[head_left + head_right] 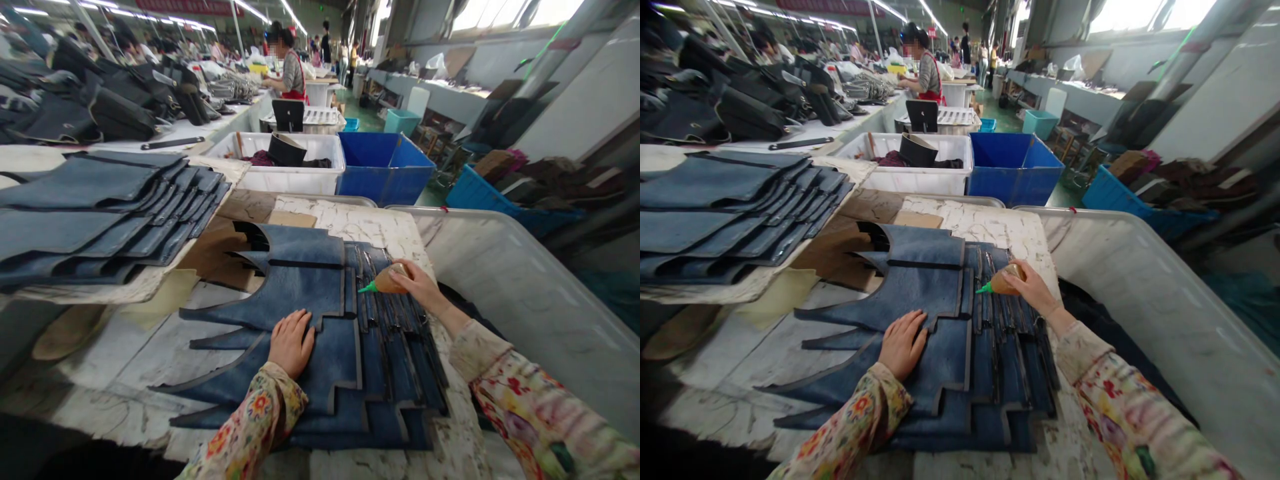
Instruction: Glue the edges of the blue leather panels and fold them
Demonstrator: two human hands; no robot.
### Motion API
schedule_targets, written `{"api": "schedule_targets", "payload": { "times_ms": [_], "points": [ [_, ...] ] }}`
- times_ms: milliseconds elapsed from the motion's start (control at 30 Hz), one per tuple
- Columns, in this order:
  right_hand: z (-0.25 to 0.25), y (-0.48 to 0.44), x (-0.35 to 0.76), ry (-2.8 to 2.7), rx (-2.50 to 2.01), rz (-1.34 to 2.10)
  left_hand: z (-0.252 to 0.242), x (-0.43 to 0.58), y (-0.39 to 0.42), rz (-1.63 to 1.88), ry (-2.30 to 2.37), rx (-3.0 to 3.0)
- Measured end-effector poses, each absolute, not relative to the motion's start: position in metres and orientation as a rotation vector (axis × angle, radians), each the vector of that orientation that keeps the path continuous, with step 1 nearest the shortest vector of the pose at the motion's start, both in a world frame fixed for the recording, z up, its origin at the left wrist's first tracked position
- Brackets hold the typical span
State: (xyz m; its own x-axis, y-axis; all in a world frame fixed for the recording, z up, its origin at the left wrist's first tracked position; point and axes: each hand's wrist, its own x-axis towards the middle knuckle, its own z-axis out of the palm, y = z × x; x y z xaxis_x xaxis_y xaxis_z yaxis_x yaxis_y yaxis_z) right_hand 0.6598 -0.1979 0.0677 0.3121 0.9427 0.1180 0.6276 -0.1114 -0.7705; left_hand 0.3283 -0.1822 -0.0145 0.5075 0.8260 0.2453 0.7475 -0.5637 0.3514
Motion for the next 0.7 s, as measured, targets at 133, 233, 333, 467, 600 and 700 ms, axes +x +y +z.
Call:
{"api": "schedule_targets", "payload": {
  "times_ms": [133, 233, 333, 467, 600, 700],
  "points": [
    [0.066, -0.205, 0.660, -1.400, -1.847, 0.573, -0.015, 0.328, -0.182, 0.590, 1.346, 2.548],
    [0.067, -0.204, 0.658, -1.333, -1.849, 0.536, -0.014, 0.328, -0.182, 0.589, 1.340, 2.548],
    [0.065, -0.206, 0.656, -1.330, -1.860, 0.545, -0.014, 0.329, -0.183, 0.594, 1.345, 2.539],
    [0.065, -0.222, 0.649, -1.395, -1.867, 0.670, -0.016, 0.329, -0.183, 0.615, 1.359, 2.536],
    [0.068, -0.239, 0.643, -1.401, -1.909, 0.729, -0.017, 0.329, -0.183, 0.613, 1.358, 2.540],
    [0.069, -0.243, 0.642, -1.394, -1.889, 0.711, -0.017, 0.330, -0.183, 0.599, 1.360, 2.536]
  ]
}}
